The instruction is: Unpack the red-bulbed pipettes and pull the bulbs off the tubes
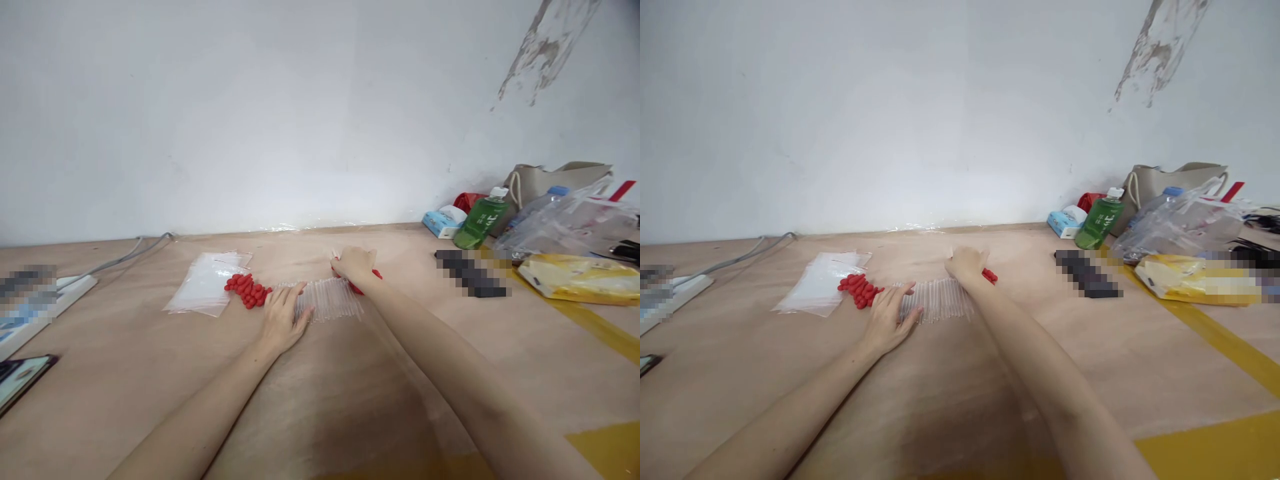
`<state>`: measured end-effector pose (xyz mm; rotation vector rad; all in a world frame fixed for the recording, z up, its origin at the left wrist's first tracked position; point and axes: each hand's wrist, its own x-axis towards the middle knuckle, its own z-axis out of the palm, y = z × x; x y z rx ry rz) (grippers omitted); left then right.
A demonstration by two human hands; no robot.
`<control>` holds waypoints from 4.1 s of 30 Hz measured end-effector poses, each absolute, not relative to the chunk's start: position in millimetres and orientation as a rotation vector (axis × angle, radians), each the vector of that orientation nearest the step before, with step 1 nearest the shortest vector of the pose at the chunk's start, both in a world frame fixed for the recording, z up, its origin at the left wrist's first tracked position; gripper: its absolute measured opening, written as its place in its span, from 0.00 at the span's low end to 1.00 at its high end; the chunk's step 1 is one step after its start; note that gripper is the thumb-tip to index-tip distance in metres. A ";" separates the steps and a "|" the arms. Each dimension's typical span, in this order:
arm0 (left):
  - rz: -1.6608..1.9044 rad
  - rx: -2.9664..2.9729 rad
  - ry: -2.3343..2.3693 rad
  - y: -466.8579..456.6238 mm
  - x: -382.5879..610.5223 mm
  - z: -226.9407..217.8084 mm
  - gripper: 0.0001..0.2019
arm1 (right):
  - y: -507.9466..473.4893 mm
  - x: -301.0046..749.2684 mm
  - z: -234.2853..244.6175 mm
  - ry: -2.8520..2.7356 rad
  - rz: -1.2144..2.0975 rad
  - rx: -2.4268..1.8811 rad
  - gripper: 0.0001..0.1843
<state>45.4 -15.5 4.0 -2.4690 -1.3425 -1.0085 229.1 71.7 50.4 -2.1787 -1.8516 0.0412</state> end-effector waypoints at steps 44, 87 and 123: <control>-1.189 -2.357 -1.169 -16.7 -6.3 -0.3 0.13 | -36.2 339.2 -4.2 -1.702 -0.006 -1.193 0.11; -1.167 -2.373 -1.248 -13.3 5.5 -1.0 0.12 | -11.8 330.5 -33.7 -1.561 0.488 -1.403 0.18; -1.102 -2.242 -1.219 -14.8 2.3 5.3 0.13 | 43.1 228.7 54.0 -1.894 -0.129 -1.924 0.12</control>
